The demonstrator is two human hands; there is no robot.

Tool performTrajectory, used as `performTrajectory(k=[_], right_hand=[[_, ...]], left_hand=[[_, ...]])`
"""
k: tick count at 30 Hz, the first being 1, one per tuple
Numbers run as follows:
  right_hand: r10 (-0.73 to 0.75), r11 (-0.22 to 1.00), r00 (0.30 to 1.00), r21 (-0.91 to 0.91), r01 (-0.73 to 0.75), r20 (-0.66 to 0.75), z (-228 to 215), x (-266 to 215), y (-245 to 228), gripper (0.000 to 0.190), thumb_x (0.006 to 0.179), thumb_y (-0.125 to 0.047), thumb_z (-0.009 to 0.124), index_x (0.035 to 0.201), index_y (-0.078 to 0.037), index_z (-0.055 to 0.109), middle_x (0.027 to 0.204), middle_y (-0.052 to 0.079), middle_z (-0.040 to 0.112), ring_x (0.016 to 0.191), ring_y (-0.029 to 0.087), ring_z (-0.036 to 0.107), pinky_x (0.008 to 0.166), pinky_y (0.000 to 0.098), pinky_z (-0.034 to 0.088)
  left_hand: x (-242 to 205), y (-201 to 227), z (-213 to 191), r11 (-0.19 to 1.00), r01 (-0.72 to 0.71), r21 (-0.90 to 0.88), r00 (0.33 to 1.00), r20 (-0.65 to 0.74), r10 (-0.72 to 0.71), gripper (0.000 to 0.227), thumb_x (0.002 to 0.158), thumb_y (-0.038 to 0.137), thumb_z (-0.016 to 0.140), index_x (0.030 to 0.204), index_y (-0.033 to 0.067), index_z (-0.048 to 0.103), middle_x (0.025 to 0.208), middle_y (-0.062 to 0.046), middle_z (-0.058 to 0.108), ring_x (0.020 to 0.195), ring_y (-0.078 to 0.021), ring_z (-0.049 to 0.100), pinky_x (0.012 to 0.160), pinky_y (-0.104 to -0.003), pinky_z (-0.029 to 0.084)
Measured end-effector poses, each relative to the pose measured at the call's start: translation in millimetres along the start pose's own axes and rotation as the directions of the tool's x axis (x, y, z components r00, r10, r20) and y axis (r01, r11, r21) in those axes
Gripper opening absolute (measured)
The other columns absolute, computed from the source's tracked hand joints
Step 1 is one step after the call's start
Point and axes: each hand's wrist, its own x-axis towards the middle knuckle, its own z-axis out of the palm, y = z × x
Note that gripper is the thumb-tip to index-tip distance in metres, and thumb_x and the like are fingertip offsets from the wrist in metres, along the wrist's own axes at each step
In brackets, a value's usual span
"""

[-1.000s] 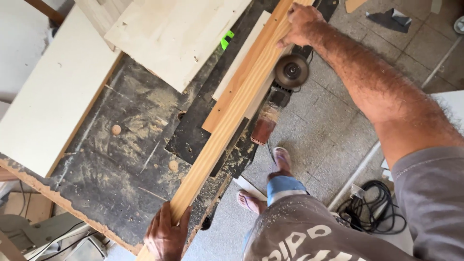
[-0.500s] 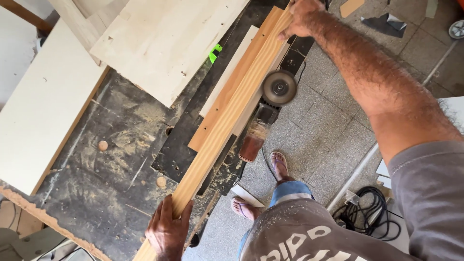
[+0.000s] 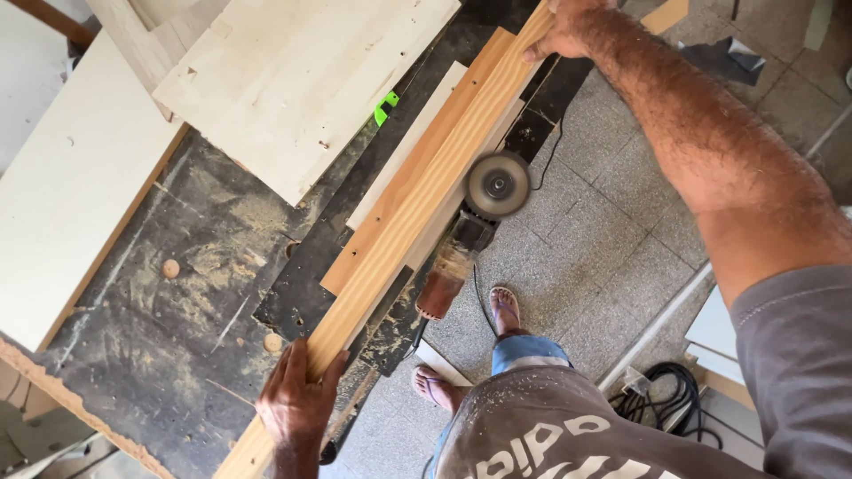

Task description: Measuring, drilling, and grinding wooden pieces on a workbench

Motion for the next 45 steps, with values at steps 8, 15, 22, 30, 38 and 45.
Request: performTrajectory(k=[8, 15, 22, 30, 38, 45], right_hand=[[0.018, 1.0, 0.999, -0.016, -0.018, -0.05, -25.7, 0.7, 5.9, 0.1, 0.081, -0.053, 0.085, 0.158, -0.01, 0.039, 0.157, 0.02, 0.042, 0.137, 0.044, 0.044, 0.108, 0.0488, 0.039], [-0.253, 0.954, 0.968, -0.167, 0.25, 0.008, -36.6, -27.9, -4.2, 0.083, 0.089, -0.036, 0.072, 0.16, -0.014, 0.036, 0.171, 0.004, 0.016, 0.154, 0.032, 0.014, 0.123, 0.0552, 0.012], [-0.783, 0.566, 0.619, -0.339, 0.751, 0.062, 30.5, 56.2, 50.5, 0.105, 0.072, -0.057, 0.077, 0.157, -0.007, 0.043, 0.164, 0.019, 0.038, 0.153, 0.039, 0.024, 0.124, 0.0486, 0.019], [-0.953, 0.281, 0.287, -0.629, 0.724, -0.095, 44.3, 62.1, 57.7, 0.084, 0.072, -0.042, 0.083, 0.141, 0.001, 0.063, 0.133, 0.018, 0.065, 0.125, 0.035, 0.056, 0.113, 0.0413, 0.045], [-0.953, 0.241, 0.302, -0.664, 0.708, -0.025, 42.6, 80.1, 68.8, 0.074, 0.084, -0.04, 0.073, 0.145, 0.0, 0.061, 0.141, 0.019, 0.065, 0.13, 0.034, 0.059, 0.126, 0.0483, 0.036], [-0.929, 0.263, 0.368, -0.646, 0.717, 0.03, 33.5, 100.2, 70.6, 0.074, 0.086, -0.043, 0.067, 0.15, -0.007, 0.057, 0.145, 0.013, 0.063, 0.135, 0.03, 0.055, 0.127, 0.0498, 0.03]], left_hand=[[28.7, 29.5, 8.8, 1.0, -0.003, -0.014, 1.0, -0.024, 0.003, 0.052, 0.085, 0.052, 0.08, 0.102, 0.0034, 0.073, 0.075, -0.007, 0.074, 0.056, -0.0171, 0.07, 0.049, -0.033, 0.063], [26.1, 27.6, 10.2, 0.997, 0.005, 0.074, 1.0, 0.02, -0.007, 0.053, 0.084, 0.052, 0.082, 0.106, 0.0047, 0.07, 0.084, -0.005, 0.072, 0.063, -0.0167, 0.067, 0.048, -0.035, 0.057], [27.5, 38.1, 7.4, 0.994, 0.087, 0.071, 0.995, 0.037, -0.09, 0.058, 0.082, 0.055, 0.082, 0.112, 0.0058, 0.072, 0.103, -0.009, 0.078, 0.078, -0.0205, 0.074, 0.053, -0.041, 0.061], [31.2, 48.0, 6.8, 0.973, 0.227, -0.05, 0.96, 0.181, -0.215, 0.066, 0.086, 0.047, 0.077, 0.13, -0.0006, 0.067, 0.132, -0.022, 0.068, 0.124, -0.0387, 0.063, 0.105, -0.053, 0.051], [39.4, 48.7, 5.5, 0.99, 0.104, -0.092, 0.993, 0.073, -0.097, 0.058, 0.094, 0.043, 0.068, 0.127, -0.0035, 0.068, 0.13, -0.022, 0.07, 0.129, -0.0419, 0.062, 0.113, -0.056, 0.045], [46.6, 50.4, 16.9, 0.945, 0.308, -0.109, 0.935, 0.22, -0.279, 0.064, 0.084, 0.045, 0.077, 0.135, 0.0059, 0.067, 0.141, -0.014, 0.064, 0.149, -0.0345, 0.042, 0.127, -0.059, 0.015]])
